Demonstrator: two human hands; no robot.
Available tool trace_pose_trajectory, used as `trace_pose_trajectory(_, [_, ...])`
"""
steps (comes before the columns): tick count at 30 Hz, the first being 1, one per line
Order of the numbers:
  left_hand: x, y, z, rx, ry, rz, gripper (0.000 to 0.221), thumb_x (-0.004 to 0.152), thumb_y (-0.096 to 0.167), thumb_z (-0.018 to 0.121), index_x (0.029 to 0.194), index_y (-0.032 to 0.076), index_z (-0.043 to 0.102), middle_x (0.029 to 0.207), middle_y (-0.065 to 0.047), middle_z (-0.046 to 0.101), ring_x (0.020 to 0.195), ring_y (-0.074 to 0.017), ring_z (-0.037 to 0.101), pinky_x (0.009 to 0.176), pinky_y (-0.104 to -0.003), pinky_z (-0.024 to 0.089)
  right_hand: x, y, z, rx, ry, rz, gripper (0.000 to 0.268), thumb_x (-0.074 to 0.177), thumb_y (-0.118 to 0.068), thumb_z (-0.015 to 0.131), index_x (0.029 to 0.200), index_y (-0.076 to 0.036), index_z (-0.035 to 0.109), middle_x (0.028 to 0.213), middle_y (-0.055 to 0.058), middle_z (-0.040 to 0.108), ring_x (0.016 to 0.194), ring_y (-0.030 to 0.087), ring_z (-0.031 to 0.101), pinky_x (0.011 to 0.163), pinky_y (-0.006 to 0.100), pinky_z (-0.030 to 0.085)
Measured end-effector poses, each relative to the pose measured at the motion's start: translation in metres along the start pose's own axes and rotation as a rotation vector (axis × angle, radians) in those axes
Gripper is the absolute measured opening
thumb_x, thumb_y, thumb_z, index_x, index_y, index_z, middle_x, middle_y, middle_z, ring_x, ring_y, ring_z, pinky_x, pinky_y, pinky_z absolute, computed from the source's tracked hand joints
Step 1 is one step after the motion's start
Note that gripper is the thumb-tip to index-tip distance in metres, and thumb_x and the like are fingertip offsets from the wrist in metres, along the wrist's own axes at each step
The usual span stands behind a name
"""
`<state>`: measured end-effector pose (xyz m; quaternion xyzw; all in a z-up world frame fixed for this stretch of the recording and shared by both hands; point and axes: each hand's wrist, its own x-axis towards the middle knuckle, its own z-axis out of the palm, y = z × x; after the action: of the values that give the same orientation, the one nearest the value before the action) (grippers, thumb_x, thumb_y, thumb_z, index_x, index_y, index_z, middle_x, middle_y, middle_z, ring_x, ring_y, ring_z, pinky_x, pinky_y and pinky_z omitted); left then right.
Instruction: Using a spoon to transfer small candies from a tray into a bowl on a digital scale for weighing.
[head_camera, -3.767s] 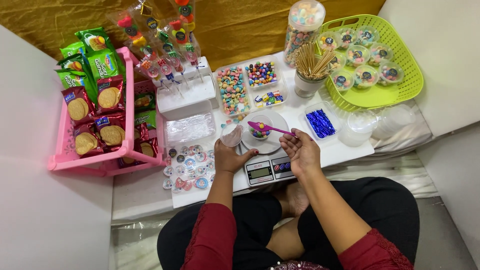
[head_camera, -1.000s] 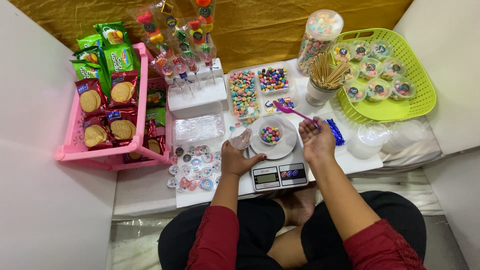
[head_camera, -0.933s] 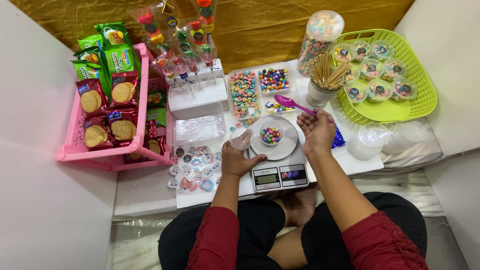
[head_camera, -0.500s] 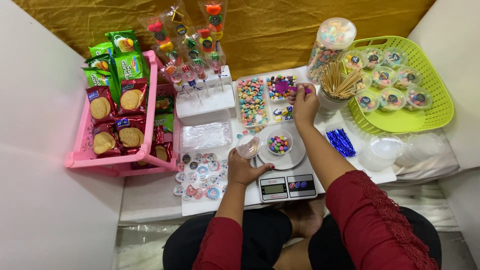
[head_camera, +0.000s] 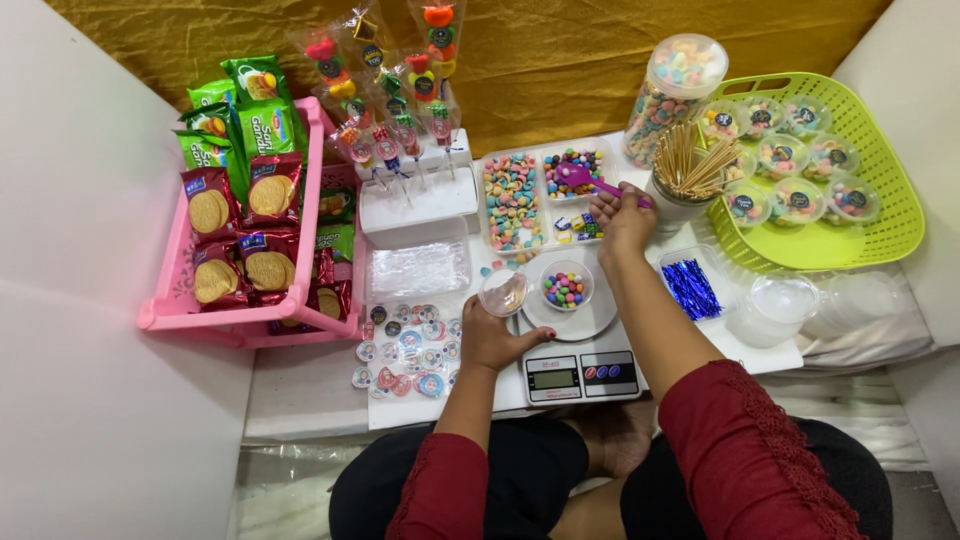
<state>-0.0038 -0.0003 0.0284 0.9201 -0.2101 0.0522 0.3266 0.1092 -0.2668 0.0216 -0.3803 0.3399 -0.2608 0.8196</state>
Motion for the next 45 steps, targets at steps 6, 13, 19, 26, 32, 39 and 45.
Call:
trace_pose_trajectory(6, [-0.001, -0.009, 0.008, 0.035, -0.002, 0.005, 0.11, 0.056, 0.09, 0.069, 0.143, 0.023, 0.059, 0.136, 0.0, 0.068, 0.126, -0.021, 0.063, 0.117, -0.043, 0.037, -0.03, -0.027, -0.027, -0.034, -0.061, -0.043, 0.012, 0.107, -0.025, 0.049, 0.111, -0.018, 0.057, 0.083, 0.013, 0.077, 0.07, 0.019, 0.08, 0.061, 0.027, 0.07])
trace_pose_trajectory(13, [-0.003, -0.01, 0.011, 0.042, 0.021, 0.039, 0.104, 0.059, 0.087, 0.07, 0.143, 0.025, 0.06, 0.139, 0.003, 0.067, 0.127, -0.0202, 0.062, 0.115, -0.044, 0.039, -0.077, -0.077, -0.076, -0.097, -0.225, -0.029, 0.017, 0.108, -0.027, 0.049, 0.111, -0.016, 0.062, 0.087, 0.016, 0.076, 0.076, 0.023, 0.079, 0.065, 0.03, 0.07])
trace_pose_trajectory(19, [-0.004, -0.017, 0.023, 0.085, 0.093, 0.072, 0.104, 0.059, 0.088, 0.069, 0.142, 0.026, 0.061, 0.137, 0.005, 0.068, 0.122, -0.0199, 0.065, 0.113, -0.043, 0.042, -0.109, -0.113, -0.092, -0.331, -0.306, -0.094, 0.017, 0.104, -0.03, 0.051, 0.102, -0.017, 0.061, 0.069, 0.009, 0.068, 0.056, 0.016, 0.067, 0.047, 0.02, 0.053])
trace_pose_trajectory(26, [-0.005, -0.026, 0.032, 0.103, 0.101, 0.087, 0.104, 0.059, 0.089, 0.068, 0.143, 0.028, 0.06, 0.137, 0.005, 0.068, 0.123, -0.0196, 0.064, 0.113, -0.044, 0.042, -0.145, -0.125, -0.081, -0.661, -0.43, -0.48, 0.019, 0.102, -0.022, 0.058, 0.091, -0.01, 0.068, 0.057, 0.011, 0.061, 0.047, 0.016, 0.056, 0.044, 0.022, 0.042])
trace_pose_trajectory(32, [-0.005, -0.023, 0.028, 0.101, 0.103, 0.086, 0.104, 0.058, 0.088, 0.069, 0.143, 0.028, 0.06, 0.136, 0.005, 0.068, 0.123, -0.0203, 0.065, 0.114, -0.044, 0.042, -0.164, -0.134, -0.06, -0.838, -0.488, -0.796, 0.02, 0.106, -0.015, 0.058, 0.091, -0.01, 0.071, 0.061, 0.008, 0.065, 0.053, 0.018, 0.057, 0.053, 0.027, 0.047])
trace_pose_trajectory(39, [-0.005, -0.016, 0.019, 0.057, 0.111, 0.082, 0.106, 0.057, 0.088, 0.07, 0.143, 0.027, 0.059, 0.135, 0.004, 0.069, 0.122, -0.02, 0.065, 0.114, -0.042, 0.041, -0.114, -0.11, -0.022, -0.649, -0.402, -0.727, 0.019, 0.112, -0.01, 0.048, 0.105, -0.002, 0.064, 0.076, 0.012, 0.068, 0.066, 0.015, 0.064, 0.058, 0.023, 0.055])
trace_pose_trajectory(45, [-0.004, -0.014, 0.017, 0.047, 0.086, 0.05, 0.108, 0.056, 0.087, 0.071, 0.144, 0.025, 0.058, 0.133, 0.003, 0.07, 0.121, -0.0193, 0.065, 0.115, -0.04, 0.039, -0.063, -0.073, 0.009, -0.751, -0.387, -0.764, 0.016, 0.111, -0.012, 0.053, 0.105, -0.005, 0.065, 0.076, 0.014, 0.071, 0.067, 0.02, 0.07, 0.059, 0.03, 0.059])
